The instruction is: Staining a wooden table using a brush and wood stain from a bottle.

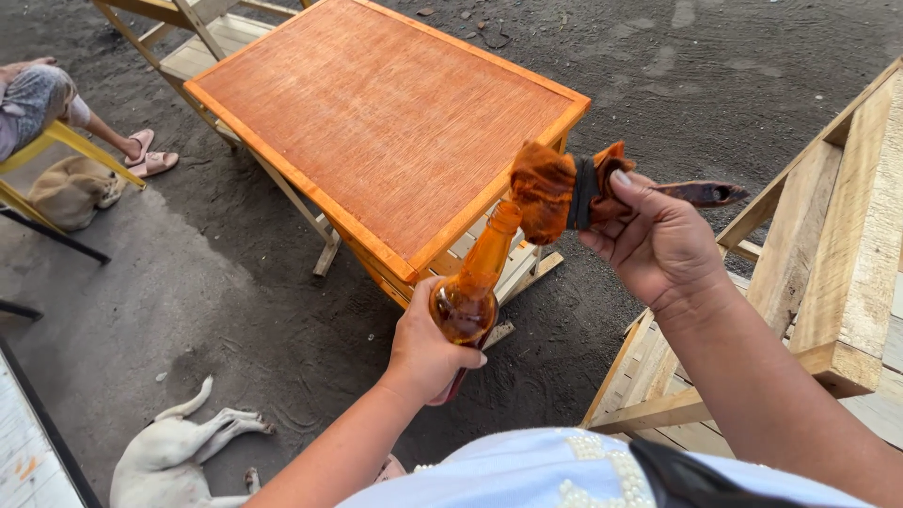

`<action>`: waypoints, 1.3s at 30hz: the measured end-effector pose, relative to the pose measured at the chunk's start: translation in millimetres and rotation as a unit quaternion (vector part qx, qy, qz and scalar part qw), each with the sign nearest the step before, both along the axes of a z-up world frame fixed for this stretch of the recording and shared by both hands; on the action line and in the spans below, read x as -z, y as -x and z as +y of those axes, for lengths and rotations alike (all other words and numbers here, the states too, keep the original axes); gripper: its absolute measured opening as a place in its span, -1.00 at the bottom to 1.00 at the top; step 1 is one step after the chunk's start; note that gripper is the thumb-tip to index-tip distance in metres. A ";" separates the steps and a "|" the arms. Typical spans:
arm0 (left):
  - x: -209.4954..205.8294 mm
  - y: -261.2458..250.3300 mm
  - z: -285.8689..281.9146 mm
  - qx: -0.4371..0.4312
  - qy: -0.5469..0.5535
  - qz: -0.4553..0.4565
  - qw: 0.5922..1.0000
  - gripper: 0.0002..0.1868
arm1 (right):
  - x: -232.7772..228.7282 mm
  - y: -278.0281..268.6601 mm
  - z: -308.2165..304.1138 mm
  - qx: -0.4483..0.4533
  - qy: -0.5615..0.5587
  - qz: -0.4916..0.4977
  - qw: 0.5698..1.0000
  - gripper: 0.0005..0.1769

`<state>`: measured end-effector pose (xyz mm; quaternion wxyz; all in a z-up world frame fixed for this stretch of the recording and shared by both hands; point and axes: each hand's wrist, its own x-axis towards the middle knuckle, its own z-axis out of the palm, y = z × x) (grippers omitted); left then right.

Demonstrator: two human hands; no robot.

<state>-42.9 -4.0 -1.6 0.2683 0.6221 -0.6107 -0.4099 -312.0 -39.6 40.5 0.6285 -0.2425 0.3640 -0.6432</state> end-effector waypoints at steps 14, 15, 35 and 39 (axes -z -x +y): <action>0.3 2.0 -3.0 -0.005 0.071 -0.013 0.997 0.02 | -14.4 -1.4 11.9 0.027 0.047 0.000 0.999 -0.82; 0.1 1.3 -3.0 -0.007 0.072 -0.020 0.997 0.03 | -13.9 -1.8 12.7 0.032 0.057 0.007 0.998 -0.82; -6.4 -16.9 -19.2 0.018 0.012 -0.278 0.960 0.08 | 5.9 -21.9 20.0 0.037 0.094 0.270 0.958 -0.72; -3.3 -27.0 -23.2 0.057 0.013 -0.364 0.930 -0.03 | 36.1 -24.8 18.1 0.039 0.003 0.234 0.971 -0.72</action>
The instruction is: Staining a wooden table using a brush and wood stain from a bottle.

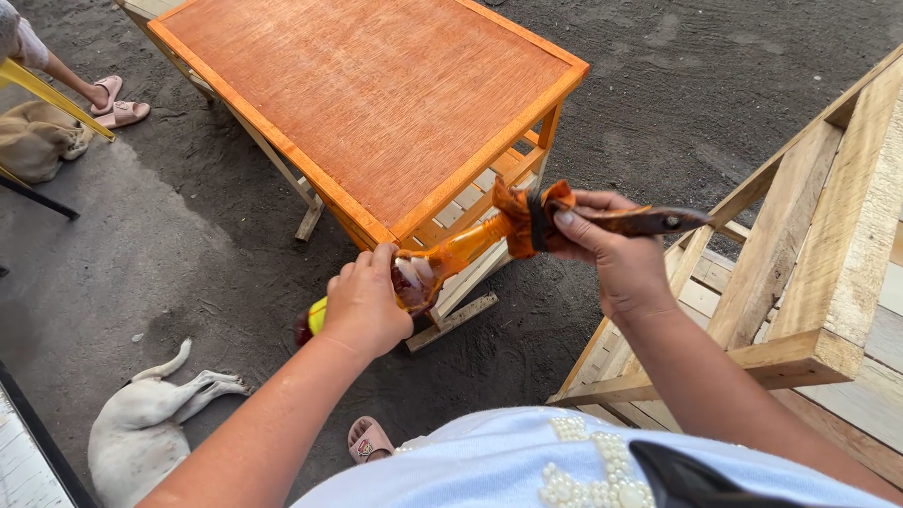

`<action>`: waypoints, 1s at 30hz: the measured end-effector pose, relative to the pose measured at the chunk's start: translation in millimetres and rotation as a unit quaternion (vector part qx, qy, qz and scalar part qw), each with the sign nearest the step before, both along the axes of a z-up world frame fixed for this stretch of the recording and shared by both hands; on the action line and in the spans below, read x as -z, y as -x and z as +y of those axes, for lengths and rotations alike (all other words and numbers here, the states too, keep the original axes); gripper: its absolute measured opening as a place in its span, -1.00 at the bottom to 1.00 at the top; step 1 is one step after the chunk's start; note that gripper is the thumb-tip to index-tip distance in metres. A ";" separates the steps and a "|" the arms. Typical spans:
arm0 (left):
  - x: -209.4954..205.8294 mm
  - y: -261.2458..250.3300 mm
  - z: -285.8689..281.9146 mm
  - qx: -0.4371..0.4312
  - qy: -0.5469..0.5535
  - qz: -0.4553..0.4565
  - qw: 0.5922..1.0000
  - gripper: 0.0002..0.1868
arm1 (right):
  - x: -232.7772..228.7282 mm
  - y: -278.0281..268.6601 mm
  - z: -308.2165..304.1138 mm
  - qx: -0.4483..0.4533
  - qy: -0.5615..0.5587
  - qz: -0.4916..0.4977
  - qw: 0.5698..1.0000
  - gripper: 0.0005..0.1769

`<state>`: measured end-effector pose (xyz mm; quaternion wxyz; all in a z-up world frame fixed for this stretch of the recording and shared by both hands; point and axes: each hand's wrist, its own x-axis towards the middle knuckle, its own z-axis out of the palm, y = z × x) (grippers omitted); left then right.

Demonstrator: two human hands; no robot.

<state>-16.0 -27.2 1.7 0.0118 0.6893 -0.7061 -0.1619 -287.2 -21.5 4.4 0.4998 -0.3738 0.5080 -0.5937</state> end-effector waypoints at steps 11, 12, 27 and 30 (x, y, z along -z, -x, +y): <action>-23.6 -1.1 -3.8 0.060 -0.014 -0.164 0.985 -0.30 | 56.0 1.2 -6.9 -0.005 -0.106 -0.111 0.988 -0.63; -28.4 1.1 -3.1 0.061 -0.021 -0.172 0.983 -0.29 | 56.8 0.3 -6.9 -0.003 -0.109 -0.110 0.988 -0.64; 2.5 -26.7 1.9 -0.022 -0.103 0.051 0.993 0.14 | 6.1 -27.2 -12.7 0.010 -0.084 -0.080 0.993 -0.73; 20.1 -36.9 5.2 -0.042 -0.095 0.167 0.981 0.14 | 1.5 -26.6 -14.7 -0.015 -0.071 -0.128 0.989 -0.77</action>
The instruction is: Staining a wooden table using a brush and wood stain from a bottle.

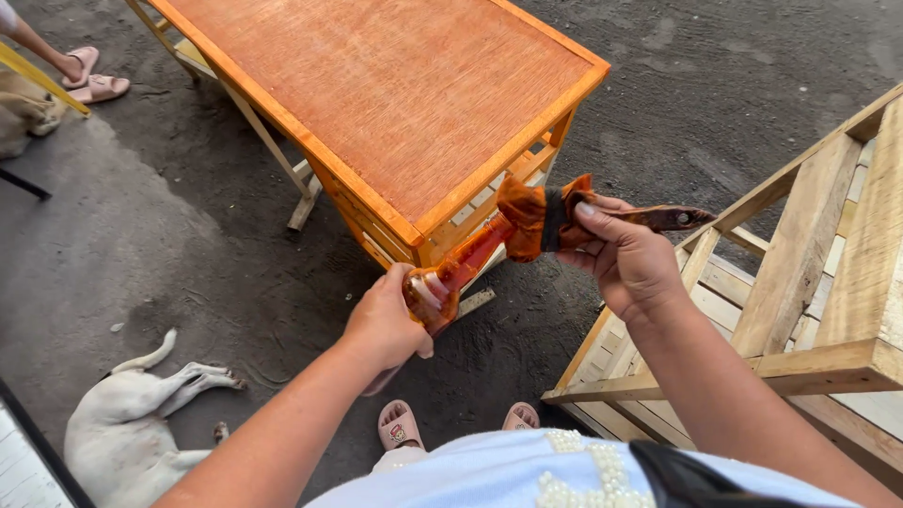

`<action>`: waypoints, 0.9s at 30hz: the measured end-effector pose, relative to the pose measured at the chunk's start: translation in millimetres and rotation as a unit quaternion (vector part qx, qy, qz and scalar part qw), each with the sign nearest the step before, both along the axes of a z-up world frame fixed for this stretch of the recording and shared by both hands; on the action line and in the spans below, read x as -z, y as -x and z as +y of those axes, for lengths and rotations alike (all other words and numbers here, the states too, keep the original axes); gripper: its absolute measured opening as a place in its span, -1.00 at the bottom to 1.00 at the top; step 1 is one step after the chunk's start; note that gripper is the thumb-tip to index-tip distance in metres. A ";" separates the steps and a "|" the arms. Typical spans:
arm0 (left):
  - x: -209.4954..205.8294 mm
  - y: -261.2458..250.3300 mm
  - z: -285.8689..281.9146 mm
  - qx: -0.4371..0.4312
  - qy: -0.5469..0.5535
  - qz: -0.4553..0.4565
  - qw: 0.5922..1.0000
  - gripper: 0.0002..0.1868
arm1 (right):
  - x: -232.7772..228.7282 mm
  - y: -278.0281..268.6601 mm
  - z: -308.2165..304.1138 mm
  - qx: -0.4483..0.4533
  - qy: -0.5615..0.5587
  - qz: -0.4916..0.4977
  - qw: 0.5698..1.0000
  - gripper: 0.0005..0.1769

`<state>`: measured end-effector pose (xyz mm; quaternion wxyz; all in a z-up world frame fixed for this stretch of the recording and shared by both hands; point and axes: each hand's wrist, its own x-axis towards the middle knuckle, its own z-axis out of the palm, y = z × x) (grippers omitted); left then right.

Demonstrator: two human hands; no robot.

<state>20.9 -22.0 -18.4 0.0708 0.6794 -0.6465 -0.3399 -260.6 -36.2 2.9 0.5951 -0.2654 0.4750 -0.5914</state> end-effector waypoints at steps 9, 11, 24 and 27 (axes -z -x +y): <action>-1.6 -19.9 -6.9 -0.028 0.036 0.167 0.985 0.08 | -1.2 -21.7 -3.7 0.005 -0.007 -0.129 0.992 -0.84; -3.1 -26.9 -10.3 -0.025 0.031 0.174 0.984 0.07 | 1.7 -27.8 -2.5 0.011 -0.008 -0.138 0.990 -0.84; 5.8 -45.4 -28.4 0.022 0.001 0.204 0.979 0.07 | 26.1 -44.2 7.8 0.107 -0.050 -0.181 0.976 -0.85; 15.7 -35.6 -23.5 0.021 0.012 0.208 0.978 0.07 | 54.5 -32.7 -0.5 0.136 -0.064 -0.210 0.966 -0.82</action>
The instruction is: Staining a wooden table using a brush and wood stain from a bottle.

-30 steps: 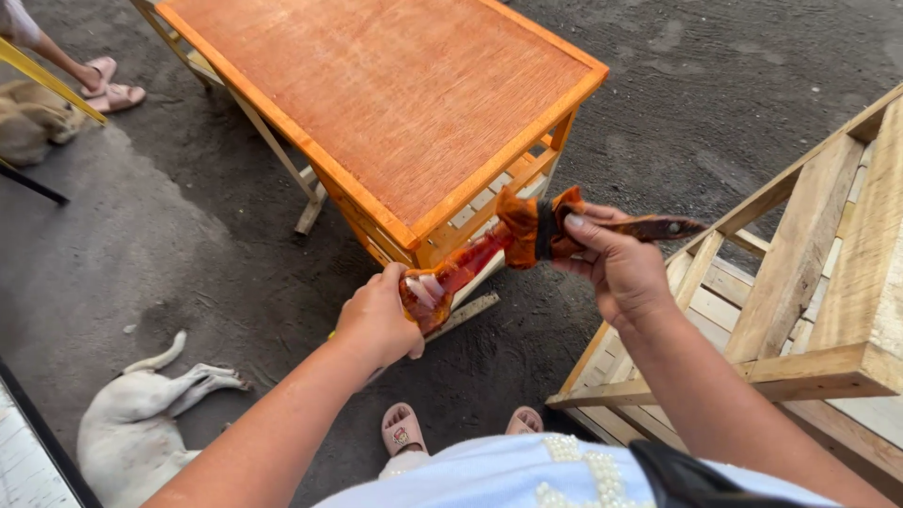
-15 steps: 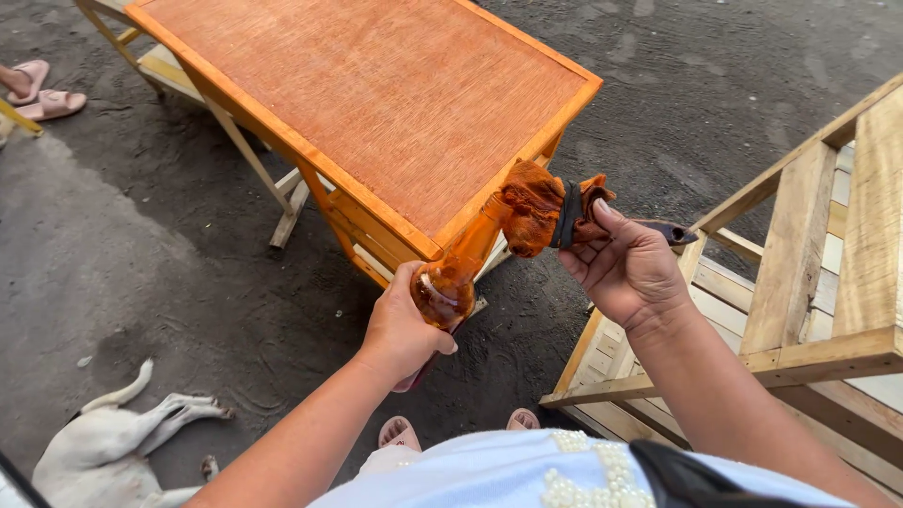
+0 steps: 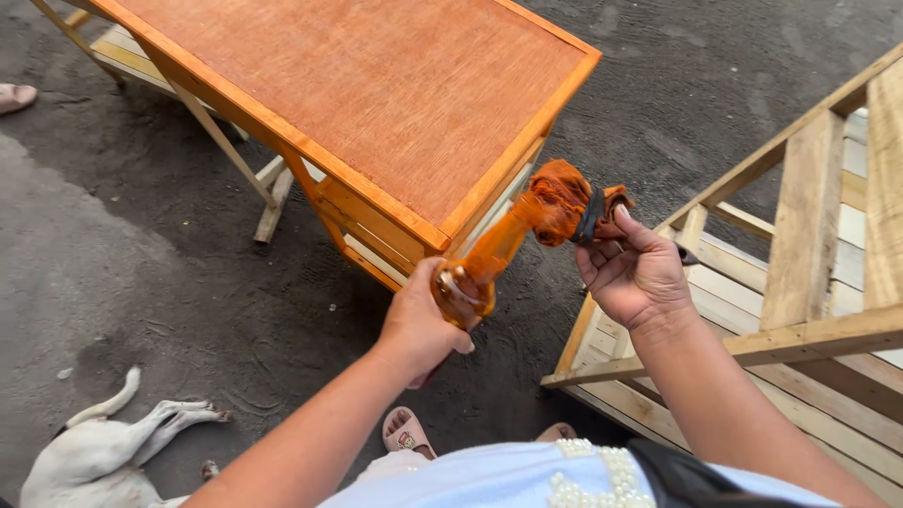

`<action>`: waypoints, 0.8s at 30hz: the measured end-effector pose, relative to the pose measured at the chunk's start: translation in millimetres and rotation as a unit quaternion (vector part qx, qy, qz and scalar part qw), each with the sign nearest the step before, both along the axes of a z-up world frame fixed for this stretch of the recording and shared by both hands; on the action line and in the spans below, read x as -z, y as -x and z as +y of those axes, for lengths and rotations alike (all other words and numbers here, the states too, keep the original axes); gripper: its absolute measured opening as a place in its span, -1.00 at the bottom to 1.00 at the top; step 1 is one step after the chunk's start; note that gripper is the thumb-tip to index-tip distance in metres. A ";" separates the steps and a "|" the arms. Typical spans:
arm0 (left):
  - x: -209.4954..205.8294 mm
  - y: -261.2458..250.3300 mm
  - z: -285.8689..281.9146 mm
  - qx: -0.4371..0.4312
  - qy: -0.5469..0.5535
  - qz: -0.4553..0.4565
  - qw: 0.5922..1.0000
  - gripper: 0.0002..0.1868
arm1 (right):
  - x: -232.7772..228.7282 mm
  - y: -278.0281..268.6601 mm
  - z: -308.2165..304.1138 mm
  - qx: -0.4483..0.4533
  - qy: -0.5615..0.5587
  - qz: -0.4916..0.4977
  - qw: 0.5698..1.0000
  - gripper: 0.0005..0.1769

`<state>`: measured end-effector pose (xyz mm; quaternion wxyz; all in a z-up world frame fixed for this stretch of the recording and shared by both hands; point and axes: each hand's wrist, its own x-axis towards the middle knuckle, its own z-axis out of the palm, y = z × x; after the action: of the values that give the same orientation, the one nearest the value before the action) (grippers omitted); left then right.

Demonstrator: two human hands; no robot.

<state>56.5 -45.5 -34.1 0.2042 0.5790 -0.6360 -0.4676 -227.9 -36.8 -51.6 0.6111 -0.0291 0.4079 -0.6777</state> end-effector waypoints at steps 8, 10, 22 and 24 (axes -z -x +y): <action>53.9 48.8 9.4 0.016 -0.013 0.024 0.999 0.11 | 75.0 38.1 -21.3 0.060 -0.030 -0.032 0.997 -0.79; 71.3 61.6 9.6 0.016 -0.015 0.034 0.999 0.11 | 96.2 44.5 -28.6 0.075 -0.032 -0.042 0.996 -0.80; 189.4 99.7 -9.9 0.025 0.025 0.116 0.993 0.05 | 218.6 70.1 -96.8 0.155 -0.012 -0.081 0.985 -0.74; 210.1 100.2 -12.8 0.013 -0.001 0.125 0.992 0.06 | 227.0 66.2 -104.0 0.188 -0.026 -0.117 0.975 -0.77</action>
<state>-43.7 -58.3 -244.2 0.2754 0.5083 -0.6123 -0.5393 -294.1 -140.8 -278.6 0.5165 0.1438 0.3493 -0.7684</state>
